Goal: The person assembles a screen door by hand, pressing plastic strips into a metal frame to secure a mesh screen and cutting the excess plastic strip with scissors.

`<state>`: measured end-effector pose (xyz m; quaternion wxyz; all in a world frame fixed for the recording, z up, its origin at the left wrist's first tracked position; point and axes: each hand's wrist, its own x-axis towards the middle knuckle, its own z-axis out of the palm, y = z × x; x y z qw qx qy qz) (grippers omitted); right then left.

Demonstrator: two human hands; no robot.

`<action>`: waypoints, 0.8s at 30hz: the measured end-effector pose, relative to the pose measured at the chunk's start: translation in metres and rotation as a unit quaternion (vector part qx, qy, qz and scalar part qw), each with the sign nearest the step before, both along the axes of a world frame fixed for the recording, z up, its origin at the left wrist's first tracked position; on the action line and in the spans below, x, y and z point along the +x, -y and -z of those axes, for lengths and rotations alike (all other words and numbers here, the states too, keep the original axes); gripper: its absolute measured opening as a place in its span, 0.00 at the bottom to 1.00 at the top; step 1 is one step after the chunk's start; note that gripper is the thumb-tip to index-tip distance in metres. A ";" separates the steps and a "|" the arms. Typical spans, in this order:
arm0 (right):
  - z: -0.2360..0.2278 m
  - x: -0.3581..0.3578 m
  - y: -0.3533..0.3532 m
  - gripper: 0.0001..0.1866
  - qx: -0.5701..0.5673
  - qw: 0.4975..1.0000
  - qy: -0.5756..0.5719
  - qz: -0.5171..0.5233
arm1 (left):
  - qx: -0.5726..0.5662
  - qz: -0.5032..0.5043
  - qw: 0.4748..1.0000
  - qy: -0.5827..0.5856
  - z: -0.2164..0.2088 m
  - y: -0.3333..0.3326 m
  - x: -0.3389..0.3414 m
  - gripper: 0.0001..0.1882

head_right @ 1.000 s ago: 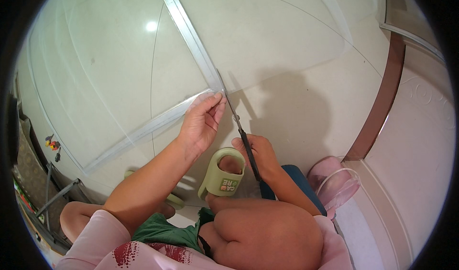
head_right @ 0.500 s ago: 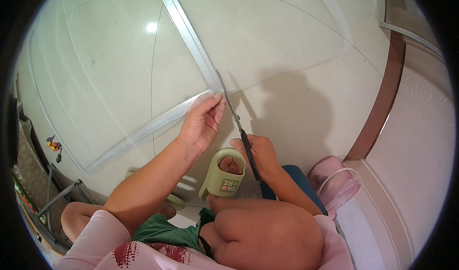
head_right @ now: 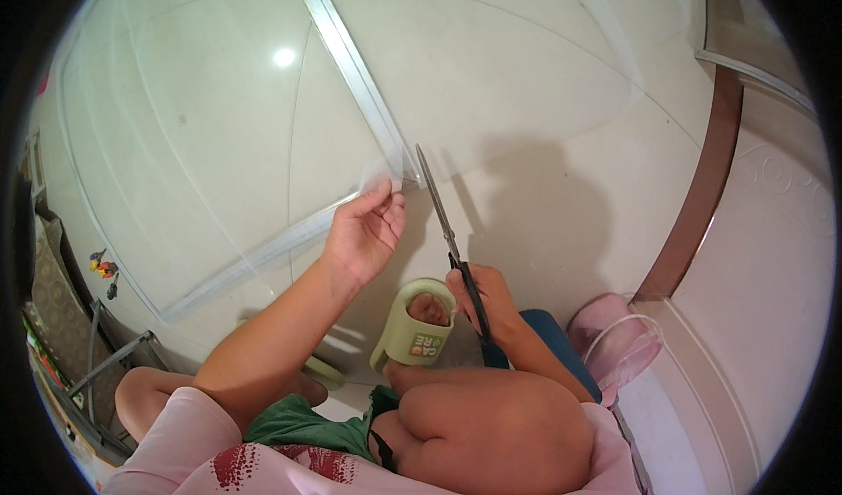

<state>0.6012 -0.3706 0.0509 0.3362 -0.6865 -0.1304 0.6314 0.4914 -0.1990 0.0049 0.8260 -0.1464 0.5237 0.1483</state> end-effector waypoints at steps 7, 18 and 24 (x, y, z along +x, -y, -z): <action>-0.010 0.000 -0.009 0.29 -0.040 0.998 0.001 -0.048 | 0.006 0.023 1.000 0.003 0.001 0.002 -0.005 0.08; 0.000 0.006 -0.001 0.31 -0.069 0.995 0.019 -0.067 | 0.095 0.068 0.992 -0.038 -0.010 0.017 0.000 0.10; -0.008 0.008 0.004 0.30 -0.080 0.995 0.010 -0.066 | 0.130 0.073 0.986 -0.069 -0.014 0.021 0.006 0.10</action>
